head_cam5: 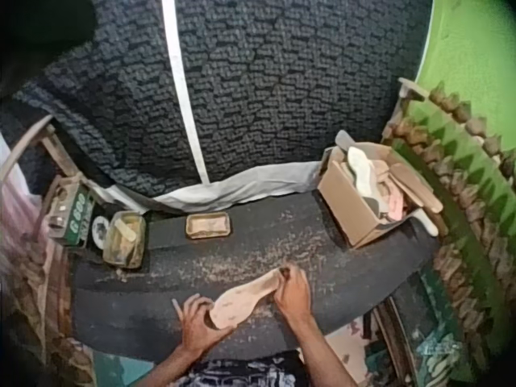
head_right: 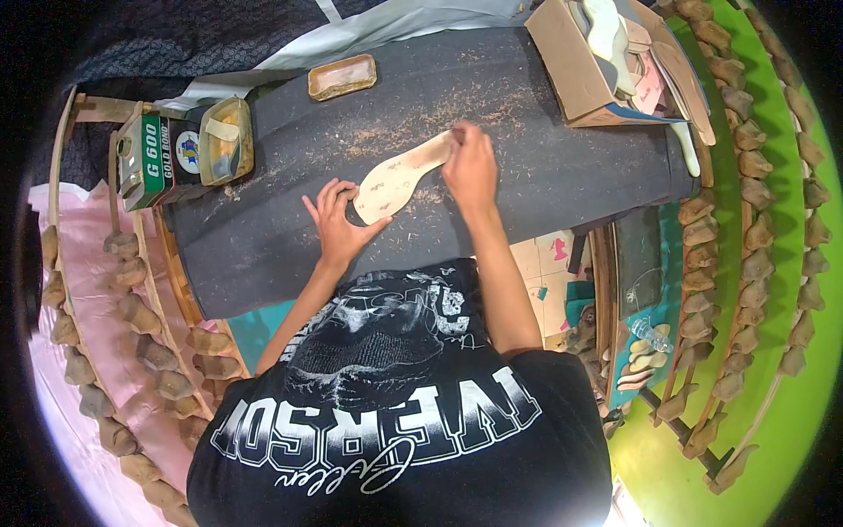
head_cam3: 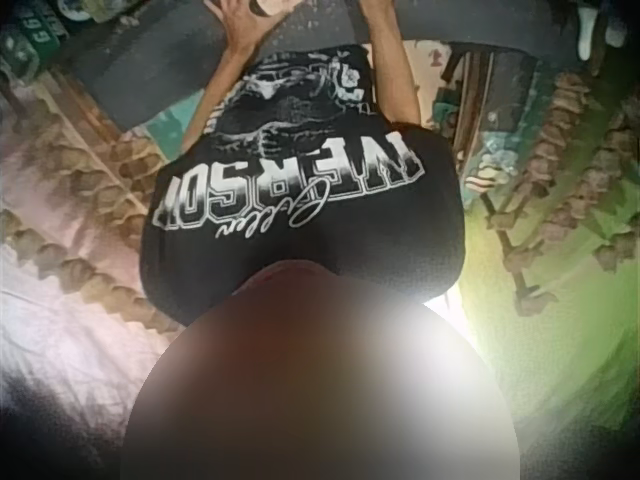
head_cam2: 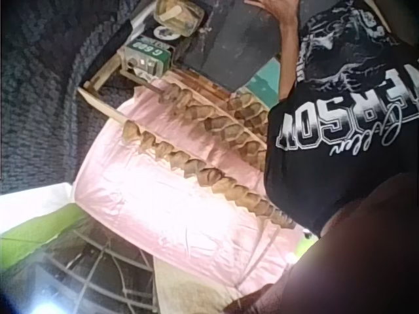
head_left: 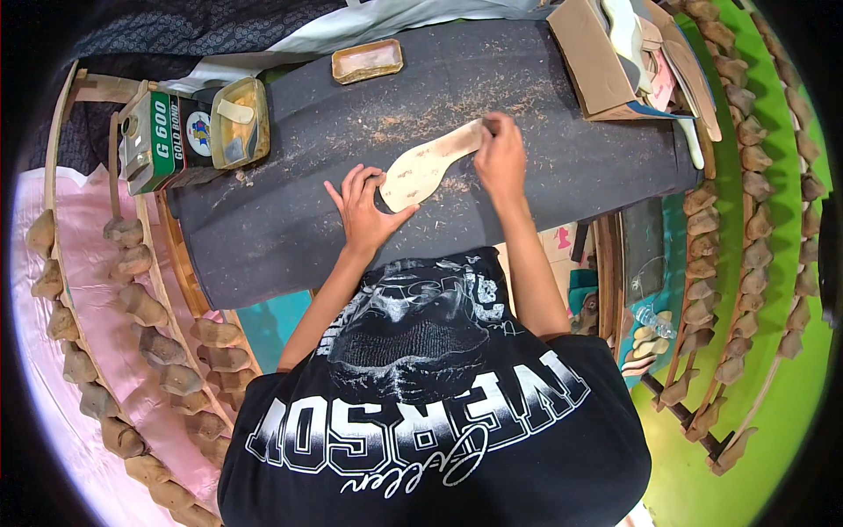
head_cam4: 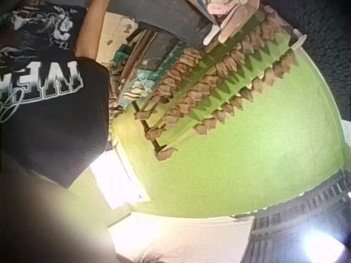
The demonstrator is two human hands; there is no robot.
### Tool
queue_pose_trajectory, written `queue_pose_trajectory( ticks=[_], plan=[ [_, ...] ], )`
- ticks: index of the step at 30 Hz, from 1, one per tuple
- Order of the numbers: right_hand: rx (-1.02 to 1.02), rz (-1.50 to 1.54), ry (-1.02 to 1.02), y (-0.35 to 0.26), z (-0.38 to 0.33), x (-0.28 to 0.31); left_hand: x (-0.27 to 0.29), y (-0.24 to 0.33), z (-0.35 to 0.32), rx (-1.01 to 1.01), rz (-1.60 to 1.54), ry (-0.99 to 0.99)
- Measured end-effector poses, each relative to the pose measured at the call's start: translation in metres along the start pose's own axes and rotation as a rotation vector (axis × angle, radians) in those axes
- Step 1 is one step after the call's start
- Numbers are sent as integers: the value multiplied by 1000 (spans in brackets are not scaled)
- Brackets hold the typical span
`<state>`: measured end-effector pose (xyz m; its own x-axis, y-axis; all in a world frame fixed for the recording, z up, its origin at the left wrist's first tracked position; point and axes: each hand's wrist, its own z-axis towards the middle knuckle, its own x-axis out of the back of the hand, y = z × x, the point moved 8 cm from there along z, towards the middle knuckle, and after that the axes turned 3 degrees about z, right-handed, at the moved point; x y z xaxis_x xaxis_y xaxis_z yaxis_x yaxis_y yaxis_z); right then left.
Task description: Applying adhesive to shoe insoles using a brush at a workbench.
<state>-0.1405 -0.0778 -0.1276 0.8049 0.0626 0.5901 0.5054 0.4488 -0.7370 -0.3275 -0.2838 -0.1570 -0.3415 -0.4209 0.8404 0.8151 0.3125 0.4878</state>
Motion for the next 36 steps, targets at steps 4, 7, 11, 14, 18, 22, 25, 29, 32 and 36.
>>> queue_pose_trajectory(
  ticks=[4, 7, 11, 14, 18, 22, 25, 29, 32, 36],
  plan=[
    [421, -116, -245, -72, -42, -55, -7, -4, -2, -10, -42, 21],
    [540, 56, -380, -108, -77, -82, -12, -14, -2, -1, -13, 31],
    [208, 251, -367, -43, -43, -83, -7, -5, -2, -28, -29, 14],
    [56, 119, -168, 0, 16, -28, -4, -2, 0, -8, -22, 3],
    [75, -48, 18, 8, 27, -9, -5, -3, -2, 4, -23, -23],
    [161, 151, -153, -40, -41, -71, -6, -3, 0, -2, -35, -7],
    [232, 277, -368, -73, -69, -89, -16, -11, -1, -26, 5, 7],
    [114, 234, -285, -24, -23, -64, -5, -6, 0, 2, -34, -11],
    [183, 92, -33, 8, 24, -22, -7, -4, 1, -1, -18, -25],
    [210, -98, -82, -33, 11, -34, -7, -5, 1, 7, -33, -24]
  ],
)
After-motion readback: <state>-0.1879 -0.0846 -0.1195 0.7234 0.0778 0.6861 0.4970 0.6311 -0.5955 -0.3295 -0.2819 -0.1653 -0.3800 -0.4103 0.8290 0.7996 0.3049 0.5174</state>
